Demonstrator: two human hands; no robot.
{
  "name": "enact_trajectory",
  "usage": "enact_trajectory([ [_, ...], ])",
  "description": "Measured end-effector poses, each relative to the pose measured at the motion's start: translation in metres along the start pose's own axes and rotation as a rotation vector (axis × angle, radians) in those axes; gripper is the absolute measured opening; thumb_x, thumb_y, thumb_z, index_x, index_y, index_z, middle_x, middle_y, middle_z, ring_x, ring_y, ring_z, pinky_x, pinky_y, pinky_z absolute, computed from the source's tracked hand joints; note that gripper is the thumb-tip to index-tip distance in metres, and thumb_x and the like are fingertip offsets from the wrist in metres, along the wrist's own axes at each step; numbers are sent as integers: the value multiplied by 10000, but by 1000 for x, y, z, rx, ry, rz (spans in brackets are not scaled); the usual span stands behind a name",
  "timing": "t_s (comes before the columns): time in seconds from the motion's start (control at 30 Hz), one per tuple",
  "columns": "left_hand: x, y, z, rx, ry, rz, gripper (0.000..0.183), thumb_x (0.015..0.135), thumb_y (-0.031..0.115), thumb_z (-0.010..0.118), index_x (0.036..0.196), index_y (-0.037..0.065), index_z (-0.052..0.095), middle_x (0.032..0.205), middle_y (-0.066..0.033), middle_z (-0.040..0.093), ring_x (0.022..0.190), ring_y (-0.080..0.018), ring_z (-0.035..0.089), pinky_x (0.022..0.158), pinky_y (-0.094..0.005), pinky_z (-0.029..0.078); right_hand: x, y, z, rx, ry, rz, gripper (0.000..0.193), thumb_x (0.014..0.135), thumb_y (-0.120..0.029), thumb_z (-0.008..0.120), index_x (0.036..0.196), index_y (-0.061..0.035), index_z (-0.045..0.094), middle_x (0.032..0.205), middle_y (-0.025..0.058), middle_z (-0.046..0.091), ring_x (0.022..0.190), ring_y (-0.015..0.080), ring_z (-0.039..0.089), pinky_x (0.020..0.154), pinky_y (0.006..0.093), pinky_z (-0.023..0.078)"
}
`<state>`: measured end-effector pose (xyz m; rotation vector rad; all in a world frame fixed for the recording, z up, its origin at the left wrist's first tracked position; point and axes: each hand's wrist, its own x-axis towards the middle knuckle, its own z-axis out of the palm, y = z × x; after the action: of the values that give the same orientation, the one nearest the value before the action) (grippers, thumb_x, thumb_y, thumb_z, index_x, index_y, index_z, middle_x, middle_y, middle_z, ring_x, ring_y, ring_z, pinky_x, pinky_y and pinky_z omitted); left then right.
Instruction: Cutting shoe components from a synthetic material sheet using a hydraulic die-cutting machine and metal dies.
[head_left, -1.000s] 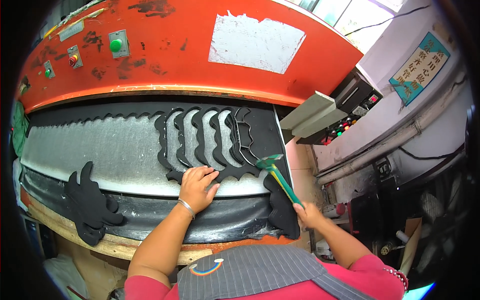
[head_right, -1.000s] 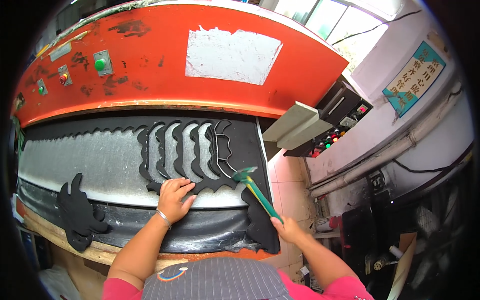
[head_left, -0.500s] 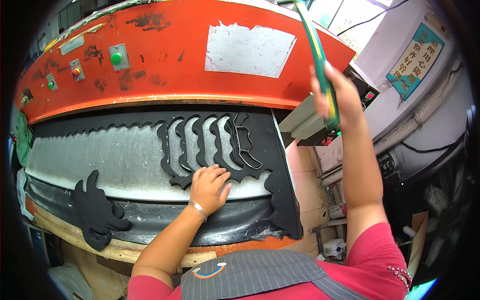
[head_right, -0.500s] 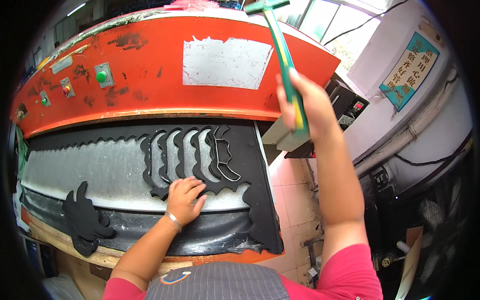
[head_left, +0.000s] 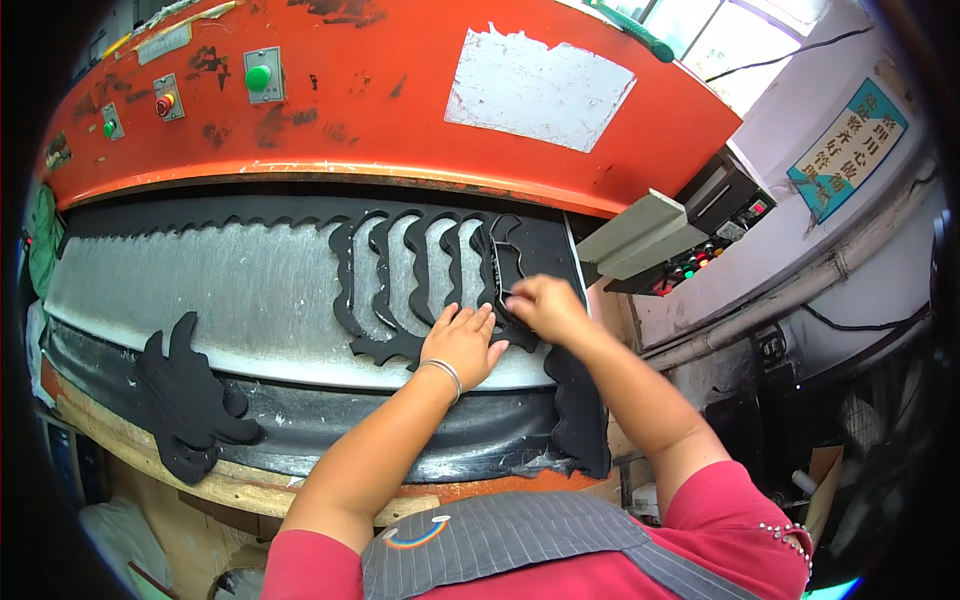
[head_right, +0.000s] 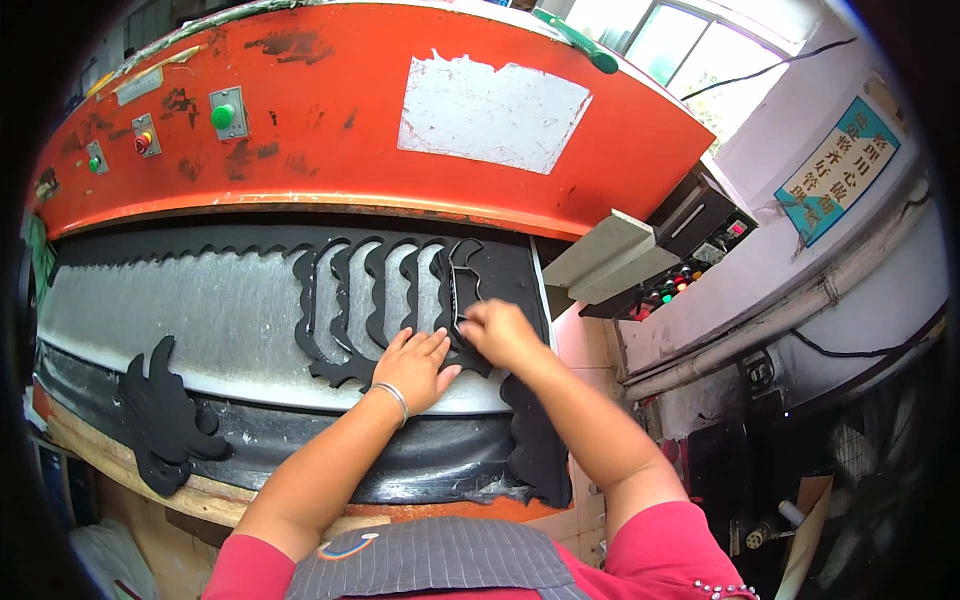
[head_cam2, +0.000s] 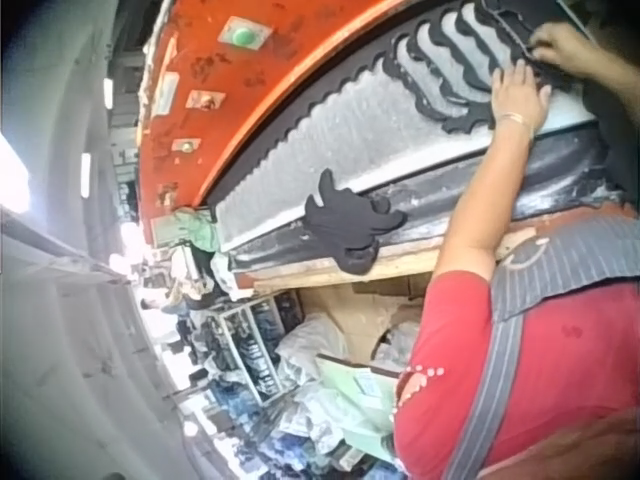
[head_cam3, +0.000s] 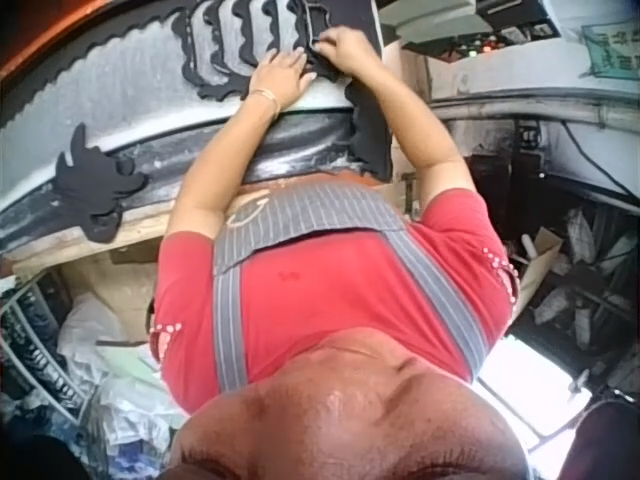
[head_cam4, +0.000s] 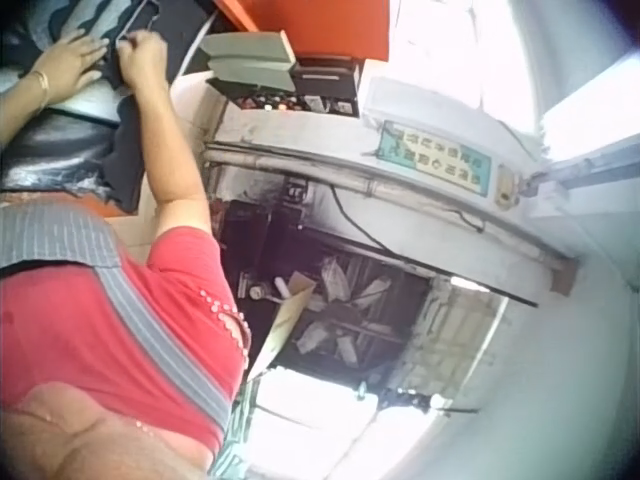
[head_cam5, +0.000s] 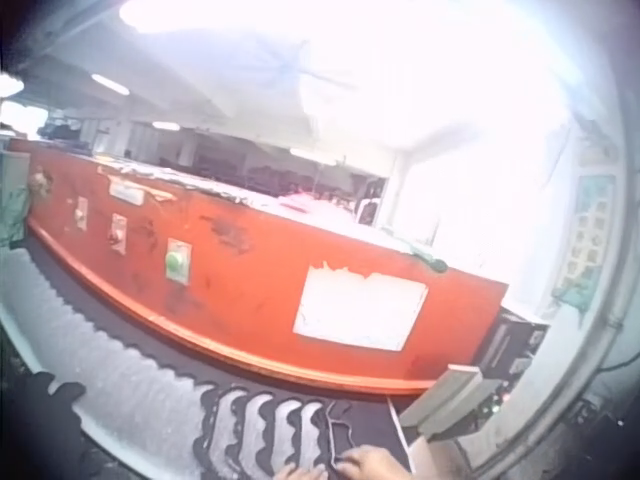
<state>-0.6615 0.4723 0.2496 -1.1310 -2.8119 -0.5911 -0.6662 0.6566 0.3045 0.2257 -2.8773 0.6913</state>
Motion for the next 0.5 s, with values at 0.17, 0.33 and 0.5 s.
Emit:
enact_trajectory([
  [0.17,-6,-6,7,22,69,2,539,918,423,460,1281,31,525,1389,-87,467,1254,-222,439,1099,-397,255,-14,-15,20,-310,-83,-62,194,753,-222,694,841,-49,685,917,125,634,915,312,595,794,387,470],
  [0.33,-10,-4,11,23,152,34,545,913,423,469,1283,26,519,1386,-93,469,1241,-229,453,1080,-400,278,-12,-16,28,-334,-9,-4,138,752,-195,678,784,-61,685,861,122,656,885,297,595,779,387,431],
  [0.5,-11,-3,11,-7,137,56,544,912,416,476,1289,26,511,1397,-95,455,1239,-237,457,1066,-401,294,-3,-3,23,-119,-142,110,151,745,-177,656,781,-34,688,763,176,656,764,368,617,755,449,470],
])
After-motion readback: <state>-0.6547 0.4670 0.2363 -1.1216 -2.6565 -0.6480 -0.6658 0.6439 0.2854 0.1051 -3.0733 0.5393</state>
